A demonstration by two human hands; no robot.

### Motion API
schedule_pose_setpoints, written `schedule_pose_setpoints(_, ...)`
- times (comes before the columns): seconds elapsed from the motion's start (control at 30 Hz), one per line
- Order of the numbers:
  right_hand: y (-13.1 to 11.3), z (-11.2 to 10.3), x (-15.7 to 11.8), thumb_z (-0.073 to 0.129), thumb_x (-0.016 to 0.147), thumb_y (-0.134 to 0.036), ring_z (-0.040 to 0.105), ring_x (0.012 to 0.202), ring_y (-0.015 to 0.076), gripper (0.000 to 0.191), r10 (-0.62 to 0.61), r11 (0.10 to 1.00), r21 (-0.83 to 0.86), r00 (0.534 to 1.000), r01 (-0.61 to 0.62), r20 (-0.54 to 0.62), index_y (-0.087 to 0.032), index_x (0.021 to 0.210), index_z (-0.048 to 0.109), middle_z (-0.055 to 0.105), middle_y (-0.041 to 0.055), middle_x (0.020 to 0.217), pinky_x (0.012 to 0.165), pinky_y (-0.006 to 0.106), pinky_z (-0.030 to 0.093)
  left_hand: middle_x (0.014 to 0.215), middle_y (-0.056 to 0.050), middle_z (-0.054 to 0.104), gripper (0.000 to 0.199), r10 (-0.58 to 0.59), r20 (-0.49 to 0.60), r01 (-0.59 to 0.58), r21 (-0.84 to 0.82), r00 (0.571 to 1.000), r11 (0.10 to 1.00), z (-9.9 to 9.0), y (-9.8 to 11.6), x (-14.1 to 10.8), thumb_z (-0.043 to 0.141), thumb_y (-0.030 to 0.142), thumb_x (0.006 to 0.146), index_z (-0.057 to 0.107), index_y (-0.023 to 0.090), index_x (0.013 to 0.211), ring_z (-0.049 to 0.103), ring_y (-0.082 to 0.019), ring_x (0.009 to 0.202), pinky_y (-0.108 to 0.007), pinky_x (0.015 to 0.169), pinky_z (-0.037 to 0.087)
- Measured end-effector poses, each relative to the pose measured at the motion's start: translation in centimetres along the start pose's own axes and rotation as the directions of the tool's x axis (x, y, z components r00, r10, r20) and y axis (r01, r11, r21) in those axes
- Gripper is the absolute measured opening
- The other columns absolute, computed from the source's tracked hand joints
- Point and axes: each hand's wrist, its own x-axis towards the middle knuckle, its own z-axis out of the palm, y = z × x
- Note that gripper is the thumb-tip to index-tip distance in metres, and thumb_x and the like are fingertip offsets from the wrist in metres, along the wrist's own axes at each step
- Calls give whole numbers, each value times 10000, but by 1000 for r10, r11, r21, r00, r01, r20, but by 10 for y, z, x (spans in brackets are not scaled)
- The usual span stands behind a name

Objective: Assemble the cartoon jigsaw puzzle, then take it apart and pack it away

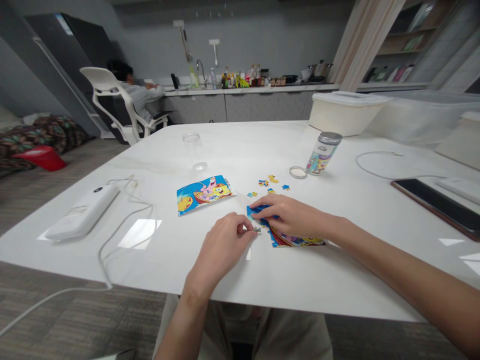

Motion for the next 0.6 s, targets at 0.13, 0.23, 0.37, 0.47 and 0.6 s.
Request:
schedule_pose_setpoints(0.13, 1, 1, 0, 453, 834, -32, 597, 1123, 211, 389, -4, 1000, -7, 1000, 4, 1, -206, 1042, 732, 648, 90, 1238, 994, 414, 467, 808, -21, 638, 196, -15, -86, 14, -15, 996, 1000, 3, 0, 0, 527, 248, 851, 712, 219, 793, 591, -169, 741, -286, 655, 415)
schedule_pose_setpoints(0.23, 1, 1, 0, 454, 837, -40, 595, 1125, 217, 384, -5, 1000, -5, 1000, 5, -8, -203, 1049, 730, 648, 93, 1238, 989, 416, 471, 804, -34, 652, 187, -65, -114, 67, 9, 991, 998, 5, 3, 2, 534, 230, 830, 713, 201, 785, 600, -179, 739, -296, 653, 418)
schedule_pose_setpoints(0.37, 1, 0, 0, 458, 835, -41, 601, 1115, 221, 381, -10, 1000, 8, 1000, 10, -3, -199, 1048, 732, 645, 104, 1241, 981, 419, 474, 777, -48, 671, 149, -118, -105, 119, 4, 987, 993, 4, 5, 6, 566, 220, 795, 707, 176, 778, 610, -188, 728, -298, 639, 423)
schedule_pose_setpoints(0.47, 1, 0, 0, 464, 834, -41, 600, 1113, 220, 380, -7, 1000, 24, 1000, 7, -13, -205, 1047, 732, 646, 107, 1237, 980, 423, 475, 738, -43, 665, 134, -127, -103, 128, 0, 987, 992, 2, 5, 7, 584, 233, 789, 699, 171, 760, 611, -188, 715, -295, 636, 427)
schedule_pose_setpoints(0.6, 1, 0, -1, 461, 838, -43, 599, 1118, 211, 385, -3, 1000, 16, 1000, 3, -4, -210, 1057, 729, 642, 98, 1243, 987, 410, 475, 740, -29, 652, 132, -118, -134, 121, 15, 984, 993, 2, 2, 8, 632, 268, 773, 686, 163, 832, 605, -184, 704, -296, 644, 430)
